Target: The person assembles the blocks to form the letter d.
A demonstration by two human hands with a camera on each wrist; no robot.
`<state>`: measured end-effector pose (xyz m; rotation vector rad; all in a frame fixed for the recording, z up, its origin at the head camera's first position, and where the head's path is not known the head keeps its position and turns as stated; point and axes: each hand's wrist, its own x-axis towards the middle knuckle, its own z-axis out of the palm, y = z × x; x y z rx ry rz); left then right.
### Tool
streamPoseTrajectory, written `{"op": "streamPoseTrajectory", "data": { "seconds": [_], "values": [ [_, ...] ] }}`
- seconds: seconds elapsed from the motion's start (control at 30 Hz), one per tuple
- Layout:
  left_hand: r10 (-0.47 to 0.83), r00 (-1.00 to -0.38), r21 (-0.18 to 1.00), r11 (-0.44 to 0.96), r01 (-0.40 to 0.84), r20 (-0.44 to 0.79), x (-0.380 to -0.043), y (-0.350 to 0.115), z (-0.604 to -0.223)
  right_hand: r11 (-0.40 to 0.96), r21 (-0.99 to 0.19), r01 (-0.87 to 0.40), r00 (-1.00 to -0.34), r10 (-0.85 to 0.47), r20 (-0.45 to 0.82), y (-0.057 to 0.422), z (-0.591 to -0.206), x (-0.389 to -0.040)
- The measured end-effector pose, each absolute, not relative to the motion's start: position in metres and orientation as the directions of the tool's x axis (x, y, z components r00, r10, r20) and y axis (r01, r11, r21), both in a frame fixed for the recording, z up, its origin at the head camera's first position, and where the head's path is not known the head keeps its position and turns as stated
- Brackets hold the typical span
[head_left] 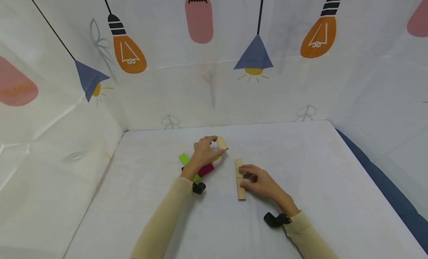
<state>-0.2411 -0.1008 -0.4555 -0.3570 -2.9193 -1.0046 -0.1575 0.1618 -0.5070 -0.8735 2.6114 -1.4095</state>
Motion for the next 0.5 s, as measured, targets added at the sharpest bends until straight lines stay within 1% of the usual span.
{"op": "streamPoseTrajectory", "data": {
  "seconds": [0.13, 0.5],
  "values": [
    [0.214, -0.973, 0.619, 0.753, 0.223, 0.089, -0.243, -0.095, -0.456, 0.392, -0.803, -0.449, -0.843, -0.483, 0.236, 0.163, -0.508, -0.159],
    [0.276, -0.960, 0.582, 0.774, 0.251, 0.047, -0.247, -0.076, -0.461, 0.447, -0.785, -0.428, -0.850, -0.494, 0.183, 0.162, -0.506, -0.158]
  ]
}}
